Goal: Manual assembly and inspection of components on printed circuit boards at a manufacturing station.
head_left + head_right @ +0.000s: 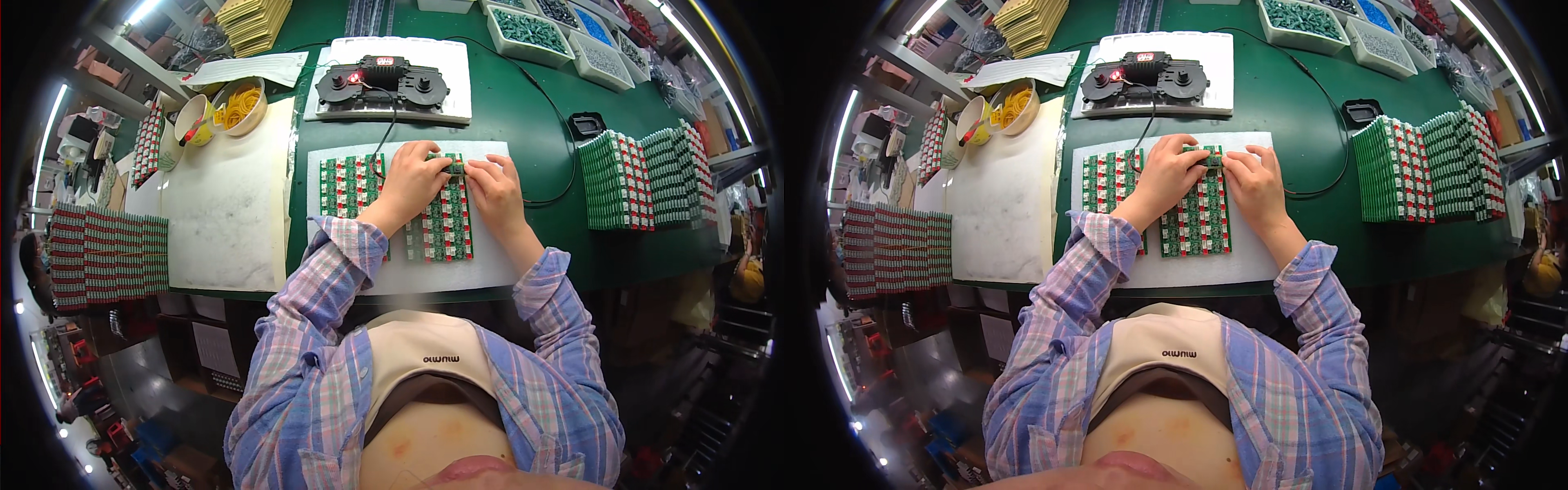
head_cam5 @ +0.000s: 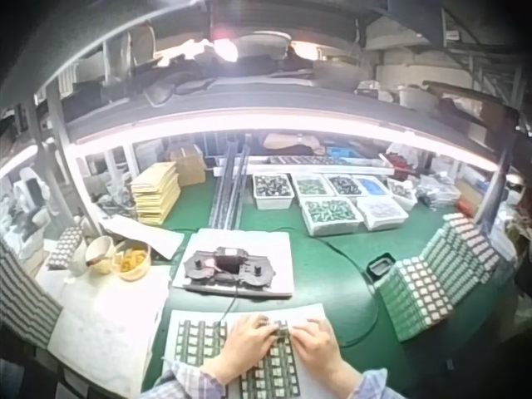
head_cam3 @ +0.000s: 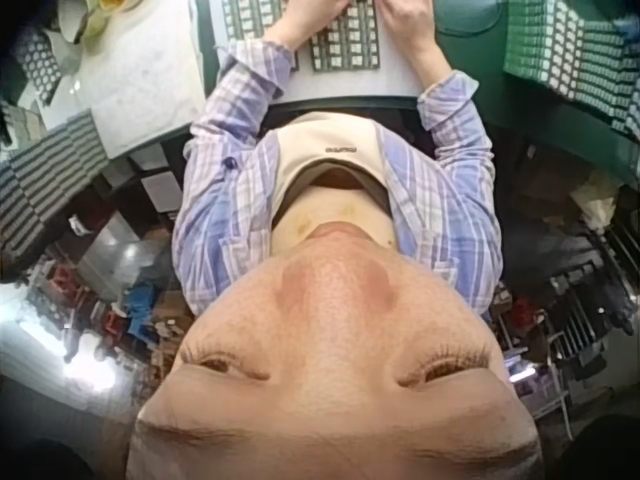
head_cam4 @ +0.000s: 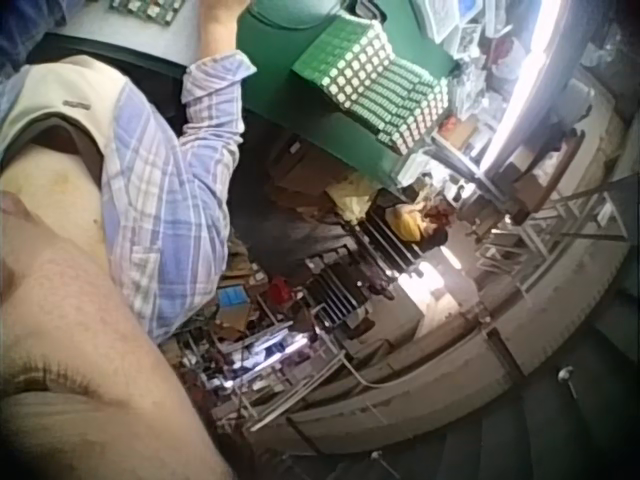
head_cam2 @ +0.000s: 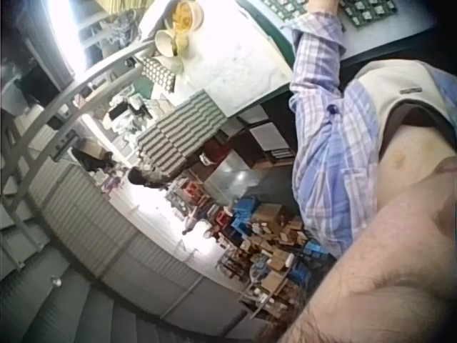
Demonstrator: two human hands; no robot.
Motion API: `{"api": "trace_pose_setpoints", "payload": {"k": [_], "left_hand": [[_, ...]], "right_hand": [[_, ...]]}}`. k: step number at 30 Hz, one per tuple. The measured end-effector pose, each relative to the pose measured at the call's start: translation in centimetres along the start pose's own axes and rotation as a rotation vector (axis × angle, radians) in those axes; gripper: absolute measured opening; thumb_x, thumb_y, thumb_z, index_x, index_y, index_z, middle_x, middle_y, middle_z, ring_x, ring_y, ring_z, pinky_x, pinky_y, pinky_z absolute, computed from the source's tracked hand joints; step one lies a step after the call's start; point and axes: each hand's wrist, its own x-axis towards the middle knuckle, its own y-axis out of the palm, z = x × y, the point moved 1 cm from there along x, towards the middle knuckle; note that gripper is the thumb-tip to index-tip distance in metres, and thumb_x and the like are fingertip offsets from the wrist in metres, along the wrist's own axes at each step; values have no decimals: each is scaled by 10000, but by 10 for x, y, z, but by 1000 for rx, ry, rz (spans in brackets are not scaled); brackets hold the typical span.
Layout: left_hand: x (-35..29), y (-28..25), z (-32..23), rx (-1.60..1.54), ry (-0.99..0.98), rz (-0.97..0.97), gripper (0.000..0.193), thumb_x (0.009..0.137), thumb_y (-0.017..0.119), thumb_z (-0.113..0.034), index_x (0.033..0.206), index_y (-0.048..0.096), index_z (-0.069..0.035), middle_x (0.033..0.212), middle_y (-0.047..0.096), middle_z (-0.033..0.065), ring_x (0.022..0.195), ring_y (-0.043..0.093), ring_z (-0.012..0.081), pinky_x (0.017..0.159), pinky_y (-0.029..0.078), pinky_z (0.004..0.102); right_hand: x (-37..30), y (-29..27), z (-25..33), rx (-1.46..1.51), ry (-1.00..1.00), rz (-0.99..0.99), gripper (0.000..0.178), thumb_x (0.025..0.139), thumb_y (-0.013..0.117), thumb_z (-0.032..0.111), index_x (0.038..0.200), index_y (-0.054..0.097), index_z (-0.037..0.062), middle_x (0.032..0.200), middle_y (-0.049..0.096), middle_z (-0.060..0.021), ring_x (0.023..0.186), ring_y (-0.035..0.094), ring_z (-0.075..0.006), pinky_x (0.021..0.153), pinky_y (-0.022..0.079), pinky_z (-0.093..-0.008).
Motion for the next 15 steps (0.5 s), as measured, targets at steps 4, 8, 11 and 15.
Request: {"api": "trace_pose_setpoints", "payload": {"k": [4,8,11,15], "left_hand": [[-3,2,4,-66,-20,5,207,787,751,-137,987,775,-89,1092,679,70,1025,609,264,979,461,387],[-3,4,4,-61,-28,1,208,788,748,-142,986,767,-85,1125,686,70,1047,612,266,988,460,389],[-3,4,4,-58,-35,9,212,796,745,-146,998,761,-84,1144,687,67,1061,613,267,992,461,388],[-4,2,3,-58,-46,38,223,823,737,-152,1034,749,-82,1170,684,57,1081,611,265,995,466,383]], "right_hand": [[2,-4,8,-32,-7,14,229,874,723,104,1099,755,122,1200,716,-29,1170,565,-302,1022,476,-412],[2,-3,7,-79,-39,36,264,878,720,106,1139,752,129,1224,704,-37,1199,561,-310,1040,469,-427],[1,-3,5,-59,-38,32,285,878,718,101,1160,749,129,1231,702,-43,1223,556,-314,1051,465,-431],[0,-3,4,48,1,0,310,874,717,84,1182,743,120,1228,706,-52,1268,544,-321,1069,460,-427]]}}
